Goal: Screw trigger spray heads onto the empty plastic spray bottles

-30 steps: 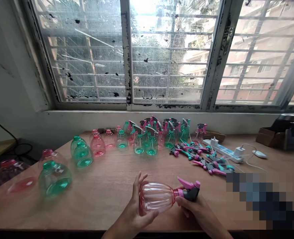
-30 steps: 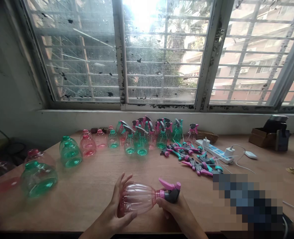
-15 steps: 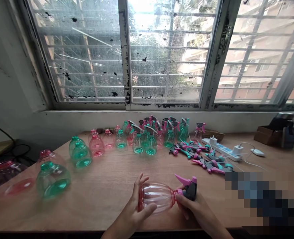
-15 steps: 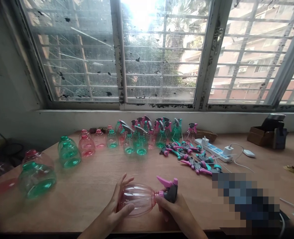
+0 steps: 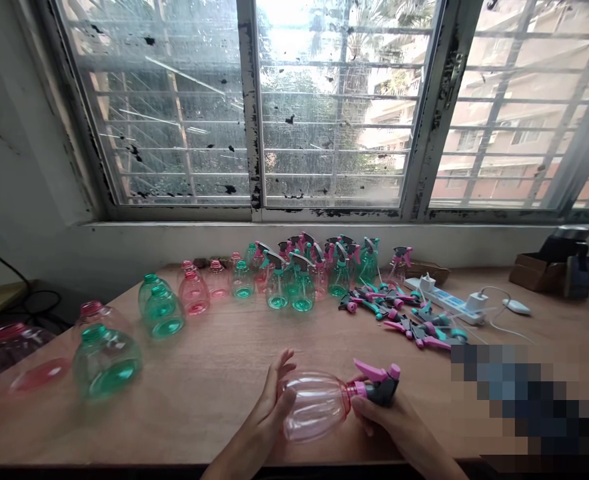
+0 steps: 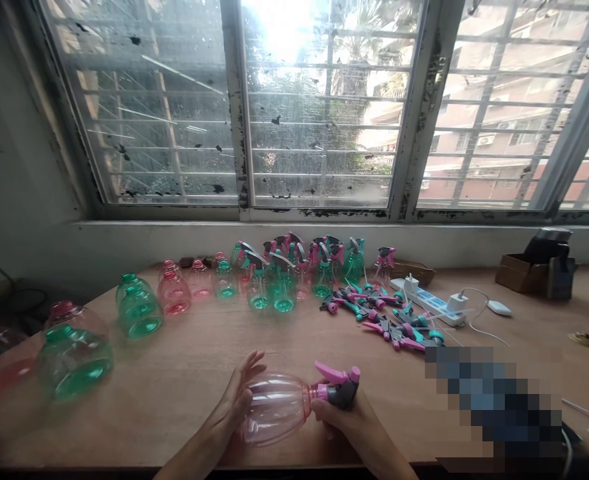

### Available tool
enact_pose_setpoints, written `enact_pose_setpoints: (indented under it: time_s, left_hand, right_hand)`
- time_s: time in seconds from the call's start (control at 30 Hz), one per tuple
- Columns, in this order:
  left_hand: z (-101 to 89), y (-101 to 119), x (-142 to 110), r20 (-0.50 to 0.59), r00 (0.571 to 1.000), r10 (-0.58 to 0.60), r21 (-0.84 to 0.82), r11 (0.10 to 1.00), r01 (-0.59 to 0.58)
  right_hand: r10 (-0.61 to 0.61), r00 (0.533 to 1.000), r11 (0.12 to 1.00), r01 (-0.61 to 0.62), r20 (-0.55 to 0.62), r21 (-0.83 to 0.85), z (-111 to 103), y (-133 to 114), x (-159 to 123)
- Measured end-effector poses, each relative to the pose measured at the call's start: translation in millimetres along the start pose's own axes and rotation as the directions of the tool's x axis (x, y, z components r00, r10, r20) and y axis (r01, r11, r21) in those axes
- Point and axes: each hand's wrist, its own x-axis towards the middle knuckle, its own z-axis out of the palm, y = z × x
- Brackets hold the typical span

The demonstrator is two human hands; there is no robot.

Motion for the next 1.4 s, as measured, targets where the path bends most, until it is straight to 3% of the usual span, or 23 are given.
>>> enact_pose_setpoints:
  time_s: [0.2,0.33,0.47,0.57,0.87,1.07,1.27,1.4]
  left_hand:
    - [-1.8,-12.9,4.9,0.021,0.999,0.050,-0.026,0.998,-0.050]
    - [-0.3,-9.9,0.8,0.049,0.994,0.095,-0.010,0.996,-0.094]
    - [4.5,4.6,-6.0,0.075,0.996,0.052,0.111,0.992,-0.061]
    - [6.9,11.1,-7.3,0.079,0.996,0.033,0.089,0.995,-0.040]
    - [4.4,3.9,1.1,-0.028,0.996,-0.084,0.044,0.995,0.085]
    - [9.1,11.5,3.0,0.038,0.997,-0.065,-0.033,0.997,0.066]
    - [9.3,6.9,2.7,0.003,1.000,0.002,0.079,0.997,-0.002]
    - [10.7,2.8,3.9,0.014,1.000,-0.022,-0.115,0.993,0.024]
  right_hand:
    - [0.029,0.999,0.999,-0.029,-0.020,0.025,3.0,-2.1,-0.1]
    - [0.020,1.000,1.000,-0.020,-0.014,0.009,3.9,-4.1,0.0]
    - [-0.003,0.999,1.000,0.004,-0.033,0.022,3.6,-3.0,0.6]
    - [-0.009,0.998,1.000,0.011,-0.058,0.024,4.0,-3.7,0.6]
    - [-0.018,0.999,1.000,0.017,-0.030,-0.011,1.2,-2.7,3.3]
    - [-0.032,0.997,0.999,0.033,-0.073,0.006,0.6,-4.7,3.7]
    - [-0.017,0.995,1.000,0.019,-0.095,0.016,0.1,-3.1,4.0]
    - [-0.023,0.996,0.999,0.026,-0.090,0.036,-0.4,-1.4,4.3]
